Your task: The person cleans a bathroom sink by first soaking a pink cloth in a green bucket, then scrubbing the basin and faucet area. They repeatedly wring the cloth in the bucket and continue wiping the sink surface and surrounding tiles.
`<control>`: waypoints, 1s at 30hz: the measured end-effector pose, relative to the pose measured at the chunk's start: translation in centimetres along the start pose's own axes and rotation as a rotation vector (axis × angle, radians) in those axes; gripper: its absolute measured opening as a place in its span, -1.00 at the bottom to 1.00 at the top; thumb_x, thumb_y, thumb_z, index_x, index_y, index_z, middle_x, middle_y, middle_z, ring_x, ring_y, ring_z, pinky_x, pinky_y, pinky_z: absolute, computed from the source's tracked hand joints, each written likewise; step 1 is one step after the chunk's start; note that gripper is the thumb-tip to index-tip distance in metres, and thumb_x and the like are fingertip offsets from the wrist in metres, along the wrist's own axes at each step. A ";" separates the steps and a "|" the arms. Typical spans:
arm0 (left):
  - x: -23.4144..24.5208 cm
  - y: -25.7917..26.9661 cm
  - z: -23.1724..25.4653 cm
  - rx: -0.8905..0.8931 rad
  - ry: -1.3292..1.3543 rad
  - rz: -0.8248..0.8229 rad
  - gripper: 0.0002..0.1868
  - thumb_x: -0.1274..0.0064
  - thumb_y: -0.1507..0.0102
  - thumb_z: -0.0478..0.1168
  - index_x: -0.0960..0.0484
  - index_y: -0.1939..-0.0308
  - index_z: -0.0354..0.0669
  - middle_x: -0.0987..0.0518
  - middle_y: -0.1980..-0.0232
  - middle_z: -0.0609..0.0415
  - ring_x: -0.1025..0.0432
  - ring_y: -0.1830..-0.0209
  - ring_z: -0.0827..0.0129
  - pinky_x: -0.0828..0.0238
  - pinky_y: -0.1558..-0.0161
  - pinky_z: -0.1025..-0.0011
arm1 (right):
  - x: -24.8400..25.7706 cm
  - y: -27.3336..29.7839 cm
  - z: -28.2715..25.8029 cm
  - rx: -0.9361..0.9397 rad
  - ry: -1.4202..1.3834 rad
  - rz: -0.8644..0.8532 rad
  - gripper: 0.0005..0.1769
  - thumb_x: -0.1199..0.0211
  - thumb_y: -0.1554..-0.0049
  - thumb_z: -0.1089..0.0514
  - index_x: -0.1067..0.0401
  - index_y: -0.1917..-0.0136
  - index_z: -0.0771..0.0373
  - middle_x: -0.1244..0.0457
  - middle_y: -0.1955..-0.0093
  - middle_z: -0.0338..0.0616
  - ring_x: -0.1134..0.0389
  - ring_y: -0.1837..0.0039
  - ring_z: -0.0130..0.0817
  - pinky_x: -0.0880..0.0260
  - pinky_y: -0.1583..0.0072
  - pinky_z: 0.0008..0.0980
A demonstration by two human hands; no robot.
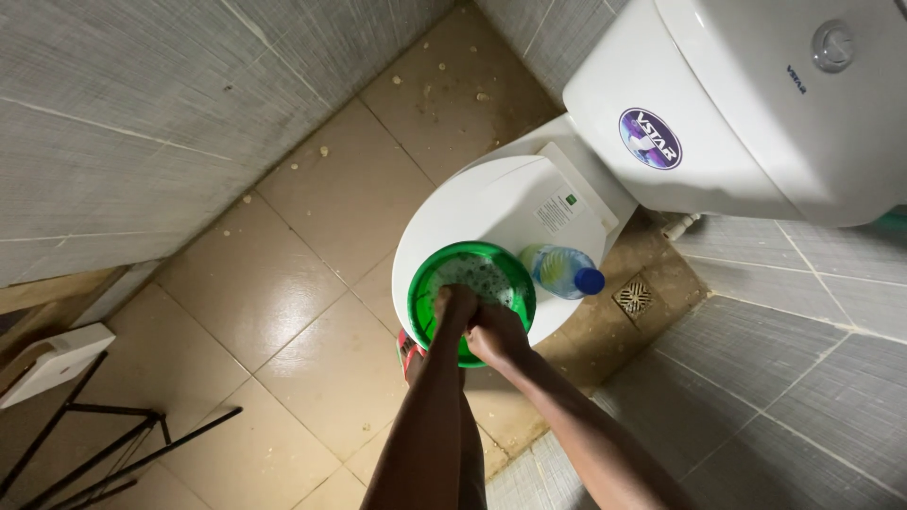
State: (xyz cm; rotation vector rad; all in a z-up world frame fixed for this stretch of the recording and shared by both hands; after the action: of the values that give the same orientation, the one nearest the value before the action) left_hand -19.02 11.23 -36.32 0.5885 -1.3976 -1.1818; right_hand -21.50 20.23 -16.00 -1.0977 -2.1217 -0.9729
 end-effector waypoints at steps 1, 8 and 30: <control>0.1 -0.1 0.0 0.006 -0.002 0.003 -0.63 0.02 -0.27 -0.10 -0.72 0.16 -0.39 -0.67 0.10 -0.37 -0.62 0.06 -0.06 -0.61 0.06 0.10 | -0.2 0.0 0.1 -0.002 -0.002 -0.010 -0.79 -0.23 -0.09 0.11 -0.53 0.34 0.17 -0.38 0.30 0.05 -0.42 0.21 0.11 -0.43 0.13 0.03; -0.4 -1.7 -1.0 -0.001 -0.010 0.037 -0.62 0.00 -0.28 -0.08 -0.72 0.15 -0.37 -0.67 0.09 -0.34 -0.62 0.06 -0.04 -0.62 0.06 0.13 | -0.3 0.1 0.2 0.079 -0.034 0.006 -0.85 -0.23 -0.02 0.18 -0.53 0.36 0.19 -0.37 0.32 0.04 -0.42 0.24 0.10 -0.42 0.19 0.01; 15.3 23.0 -6.6 -0.736 1.051 -0.371 -0.55 -0.09 -0.33 -0.33 -0.53 -0.31 -0.32 -0.60 -0.16 -0.04 -0.47 -0.15 0.33 -0.44 -0.20 0.40 | 7.7 7.9 -7.6 -0.399 -1.196 -0.447 -0.44 -0.22 -0.17 0.04 -0.36 -0.40 0.26 -0.33 -0.32 -0.11 -0.35 -0.30 -0.31 -0.34 -0.31 -0.21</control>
State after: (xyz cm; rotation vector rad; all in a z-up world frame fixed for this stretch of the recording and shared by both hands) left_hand -9.81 4.14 -10.37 0.7678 0.0571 -1.2625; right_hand -17.63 20.83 -3.18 -1.7192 -3.3266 -1.0979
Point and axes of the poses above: each hand's wrist, its own y-axis away from the middle knuckle, its own x-axis out of the back of the hand, z = x × y, the point moved 6 cm from there along -y, towards the middle knuckle
